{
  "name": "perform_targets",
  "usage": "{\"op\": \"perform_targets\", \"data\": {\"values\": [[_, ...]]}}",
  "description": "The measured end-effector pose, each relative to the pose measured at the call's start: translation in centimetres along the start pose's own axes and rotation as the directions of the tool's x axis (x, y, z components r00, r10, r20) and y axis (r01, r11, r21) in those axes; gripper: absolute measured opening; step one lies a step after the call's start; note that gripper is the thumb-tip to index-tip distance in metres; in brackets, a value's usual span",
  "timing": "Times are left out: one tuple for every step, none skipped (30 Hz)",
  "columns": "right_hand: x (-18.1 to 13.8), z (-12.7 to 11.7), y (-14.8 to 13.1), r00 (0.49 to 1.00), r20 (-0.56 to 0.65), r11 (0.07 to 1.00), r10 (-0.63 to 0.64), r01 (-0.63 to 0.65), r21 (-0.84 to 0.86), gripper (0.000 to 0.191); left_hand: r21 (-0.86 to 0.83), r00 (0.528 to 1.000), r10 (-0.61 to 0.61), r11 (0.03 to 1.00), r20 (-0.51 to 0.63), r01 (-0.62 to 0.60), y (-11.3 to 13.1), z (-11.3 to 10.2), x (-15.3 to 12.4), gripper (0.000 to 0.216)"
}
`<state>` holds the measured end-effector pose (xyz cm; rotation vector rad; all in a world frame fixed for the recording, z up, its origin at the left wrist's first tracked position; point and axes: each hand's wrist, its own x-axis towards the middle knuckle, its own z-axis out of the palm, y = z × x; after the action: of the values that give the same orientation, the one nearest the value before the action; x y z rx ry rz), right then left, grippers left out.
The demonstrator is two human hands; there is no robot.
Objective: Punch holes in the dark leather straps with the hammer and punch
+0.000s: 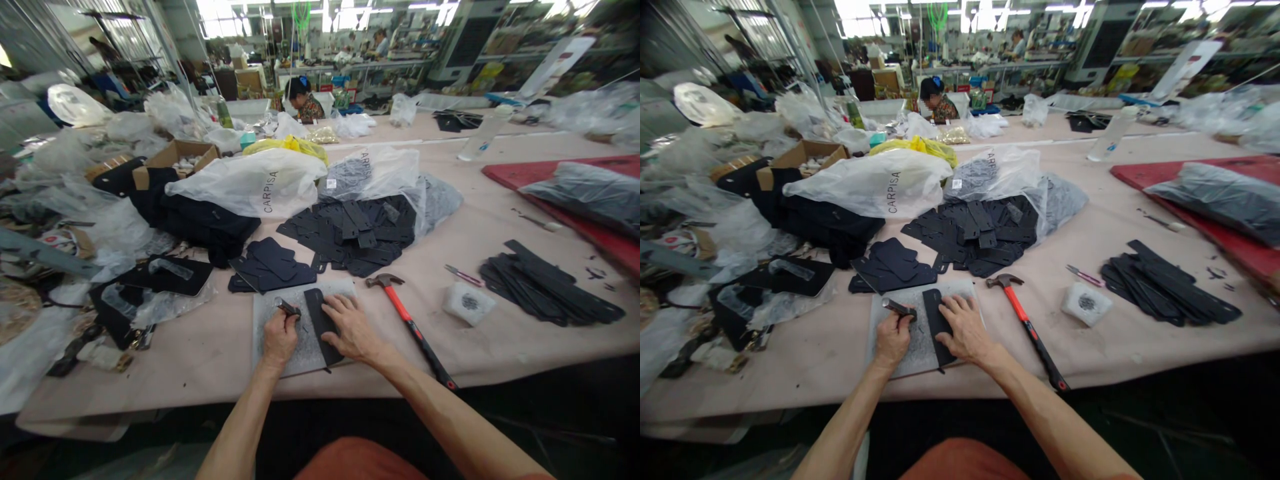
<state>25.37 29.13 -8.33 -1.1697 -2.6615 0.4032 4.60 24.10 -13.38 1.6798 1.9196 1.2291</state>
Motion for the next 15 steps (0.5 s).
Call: {"op": "perform_targets", "data": {"values": [[-0.4,0.4,0.3,1.0,0.0,1.0,-0.004,0.004,-0.004,0.06,-0.001,1.0,-0.003,1.0,0.0,0.003,0.0,0.0,0.0,0.023],[-0.9,0.9,0.3,1.0,-0.007,1.0,0.004,-0.004,-0.012,0.06,-0.003,1.0,-0.008,1.0,-0.001,0.008,0.0,0.0,-0.1,0.023],[-1.3,1.5,0.1,1.0,-0.024,1.0,0.018,-0.019,-0.024,0.059,-0.007,1.0,-0.015,1.0,-0.005,0.015,0.1,-0.1,-0.1,0.023],[-1.7,2.1,-0.3,0.998,-0.048,0.999,0.038,-0.04,-0.036,0.058,-0.014,1.0,-0.024,1.0,-0.01,0.024,0.2,-0.2,-0.1,0.022],[-1.9,2.6,-0.7,0.995,-0.075,0.997,0.059,-0.063,-0.048,0.056,-0.025,0.999,-0.035,0.999,-0.017,0.035,0.5,-0.2,0.1,0.022],[-2.2,3.1,-1.2,0.992,-0.098,0.995,0.081,-0.087,-0.056,0.056,-0.041,0.998,-0.05,0.998,-0.025,0.049,0.8,-0.3,0.3,0.021],[-2.3,3.5,-1.7,0.988,-0.117,0.993,0.1,-0.107,-0.059,0.056,-0.06,0.997,-0.066,0.996,-0.036,0.064,1.2,-0.4,0.7,0.021],[-2.4,3.8,-2.1,0.985,-0.129,0.991,0.114,-0.122,-0.057,0.057,-0.081,0.996,-0.083,0.994,-0.045,0.079,1.6,-0.4,1.3,0.02],[-2.4,3.9,-2.4,0.982,-0.139,0.99,0.126,-0.134,-0.051,0.057,-0.101,0.994,-0.096,0.991,-0.048,0.091,2.1,-0.4,1.9,0.02],[-2.4,4.0,-2.6,0.98,-0.144,0.989,0.134,-0.142,-0.043,0.057,-0.121,0.993,-0.106,0.988,-0.047,0.099,2.6,-0.2,2.6,0.02],[-2.4,3.9,-2.7,0.979,-0.149,0.989,0.138,-0.144,-0.035,0.057,-0.137,0.994,-0.107,0.986,-0.039,0.1,3.1,0.0,3.3,0.02],[-2.4,3.9,-2.7,0.979,-0.153,0.989,0.137,-0.143,-0.027,0.057,-0.147,0.994,-0.102,0.984,-0.029,0.096,3.6,0.4,4.0,0.02],[-2.4,3.8,-2.6,0.978,-0.158,0.99,0.136,-0.141,-0.021,0.057,-0.152,0.995,-0.094,0.984,-0.015,0.091,3.9,0.8,4.6,0.02],[-2.4,3.7,-2.6,0.977,-0.166,0.99,0.136,-0.14,-0.014,0.057,-0.152,0.996,-0.089,0.984,0.002,0.089,4.0,1.2,5.0,0.019],[-2.4,3.7,-2.6,0.975,-0.176,0.99,0.137,-0.14,-0.007,0.057,-0.148,0.996,-0.09,0.985,0.019,0.092,4.1,1.6,5.3,0.018]]}}
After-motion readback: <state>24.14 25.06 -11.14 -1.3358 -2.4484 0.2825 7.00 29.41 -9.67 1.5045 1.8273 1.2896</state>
